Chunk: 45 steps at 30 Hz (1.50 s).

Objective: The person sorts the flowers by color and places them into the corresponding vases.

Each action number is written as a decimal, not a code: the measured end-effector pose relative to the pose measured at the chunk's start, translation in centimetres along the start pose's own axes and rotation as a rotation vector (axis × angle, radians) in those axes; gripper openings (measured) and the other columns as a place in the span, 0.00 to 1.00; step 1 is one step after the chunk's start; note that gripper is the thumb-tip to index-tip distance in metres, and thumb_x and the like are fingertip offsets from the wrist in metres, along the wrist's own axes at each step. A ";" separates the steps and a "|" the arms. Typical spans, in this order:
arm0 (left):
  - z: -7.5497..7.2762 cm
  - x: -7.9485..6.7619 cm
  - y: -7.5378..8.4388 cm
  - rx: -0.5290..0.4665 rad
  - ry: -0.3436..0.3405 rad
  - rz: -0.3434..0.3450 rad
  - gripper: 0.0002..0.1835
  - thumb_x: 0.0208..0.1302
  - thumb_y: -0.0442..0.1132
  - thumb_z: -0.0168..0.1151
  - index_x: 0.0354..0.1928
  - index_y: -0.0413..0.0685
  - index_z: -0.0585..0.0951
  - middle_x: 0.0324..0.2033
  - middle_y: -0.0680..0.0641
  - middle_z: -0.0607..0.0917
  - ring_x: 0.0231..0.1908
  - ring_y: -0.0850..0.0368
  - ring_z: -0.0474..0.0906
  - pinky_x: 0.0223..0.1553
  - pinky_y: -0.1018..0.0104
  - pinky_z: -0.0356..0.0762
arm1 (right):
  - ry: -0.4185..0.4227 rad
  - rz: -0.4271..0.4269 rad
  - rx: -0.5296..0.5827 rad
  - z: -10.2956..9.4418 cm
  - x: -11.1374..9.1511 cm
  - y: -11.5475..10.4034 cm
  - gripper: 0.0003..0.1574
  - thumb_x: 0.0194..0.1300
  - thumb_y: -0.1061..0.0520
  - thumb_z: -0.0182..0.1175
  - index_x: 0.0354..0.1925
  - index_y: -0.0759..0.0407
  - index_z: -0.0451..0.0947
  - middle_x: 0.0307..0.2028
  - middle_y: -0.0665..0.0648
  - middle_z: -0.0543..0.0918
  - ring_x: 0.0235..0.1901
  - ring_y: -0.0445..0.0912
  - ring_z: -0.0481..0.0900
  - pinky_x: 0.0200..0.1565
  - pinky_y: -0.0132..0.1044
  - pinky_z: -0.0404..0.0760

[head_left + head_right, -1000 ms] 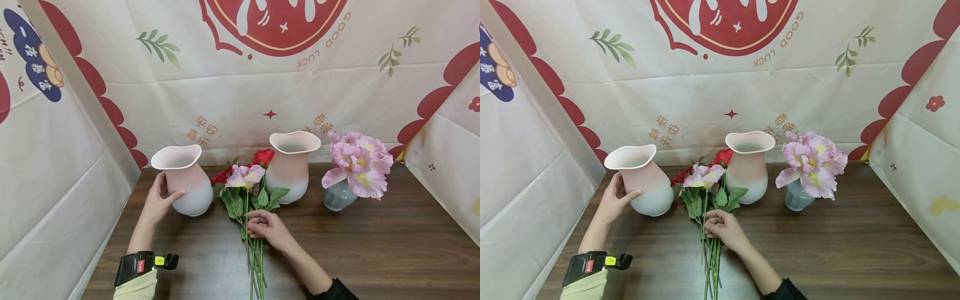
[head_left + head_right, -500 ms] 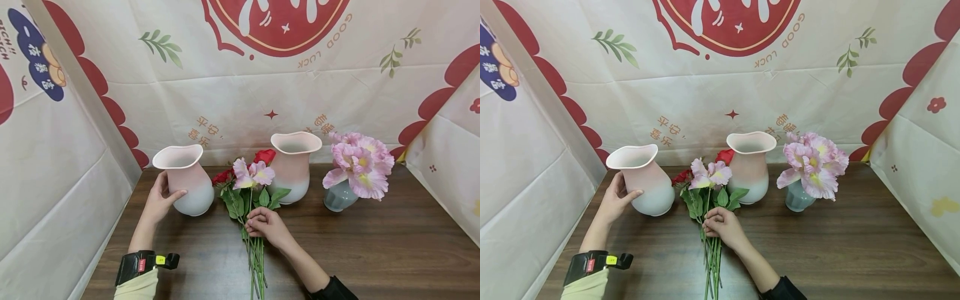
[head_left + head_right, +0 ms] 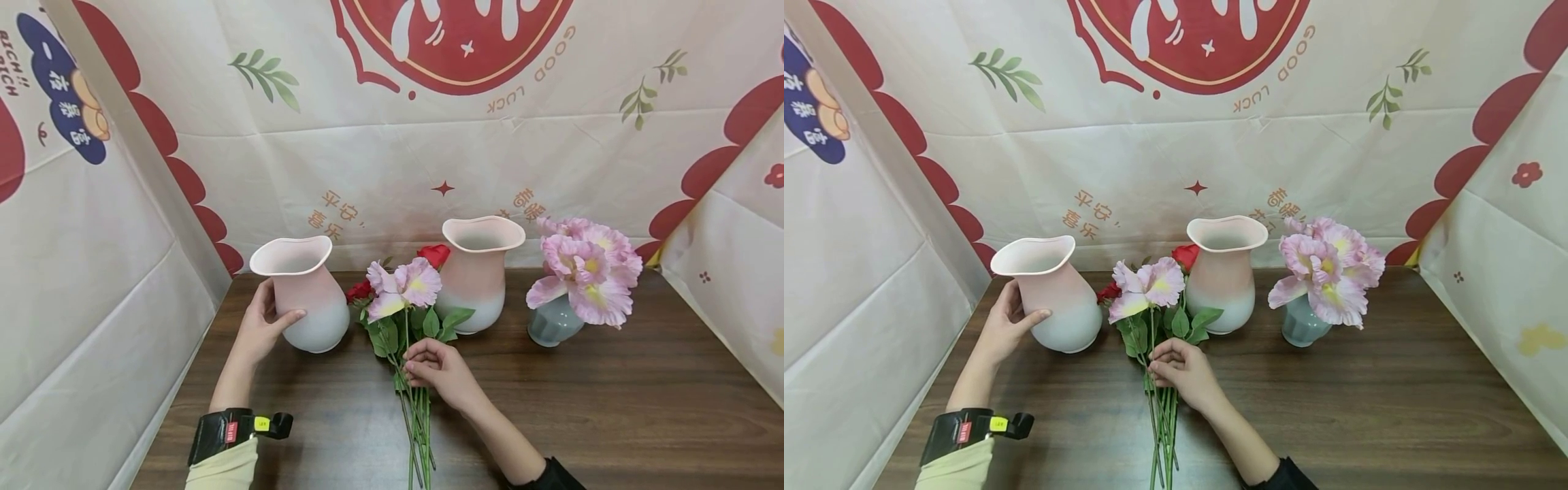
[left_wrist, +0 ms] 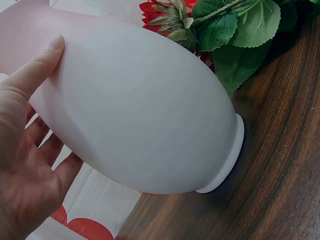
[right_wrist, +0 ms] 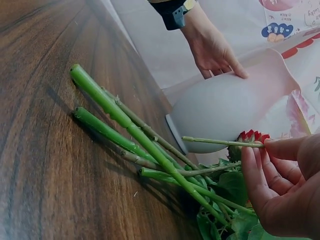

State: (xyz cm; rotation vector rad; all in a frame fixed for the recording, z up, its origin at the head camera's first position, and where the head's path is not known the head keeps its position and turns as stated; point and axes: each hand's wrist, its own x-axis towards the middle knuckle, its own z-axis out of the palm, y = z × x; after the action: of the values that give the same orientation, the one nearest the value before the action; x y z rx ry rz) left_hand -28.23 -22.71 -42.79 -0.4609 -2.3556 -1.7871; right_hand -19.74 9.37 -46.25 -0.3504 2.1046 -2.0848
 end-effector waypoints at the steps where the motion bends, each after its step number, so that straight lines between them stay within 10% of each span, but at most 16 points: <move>1: 0.0 0.0 0.0 0.000 0.000 0.000 0.40 0.58 0.32 0.67 0.70 0.44 0.57 0.67 0.37 0.64 0.66 0.42 0.59 0.67 0.34 0.56 | -0.003 -0.015 -0.008 0.0 -0.1 -0.1 0.15 0.64 0.68 0.58 0.43 0.81 0.70 0.32 0.64 0.80 0.30 0.45 0.82 0.33 0.29 0.87; 33: 0.0 -0.1 0.1 0.011 0.001 -0.005 0.40 0.58 0.32 0.67 0.70 0.44 0.57 0.67 0.37 0.64 0.66 0.42 0.59 0.67 0.35 0.56 | 0.110 -0.342 -0.206 -2.1 -2.5 -2.2 0.05 0.62 0.72 0.58 0.38 0.75 0.75 0.31 0.73 0.81 0.30 0.48 0.84 0.33 0.37 0.89; 45: 0.0 0.0 0.0 0.011 -0.001 -0.009 0.41 0.58 0.33 0.67 0.70 0.44 0.56 0.67 0.37 0.63 0.67 0.42 0.58 0.67 0.34 0.56 | 0.226 -0.344 -0.312 -3.6 -3.4 -2.6 0.09 0.60 0.72 0.61 0.41 0.75 0.76 0.33 0.72 0.84 0.32 0.38 0.83 0.35 0.22 0.84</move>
State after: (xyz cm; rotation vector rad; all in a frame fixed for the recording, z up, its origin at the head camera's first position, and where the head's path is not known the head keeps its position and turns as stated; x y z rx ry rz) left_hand -28.20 -22.75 -42.80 -0.4502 -2.3705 -1.7777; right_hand -17.37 13.78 -43.78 -0.5765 2.6810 -2.0428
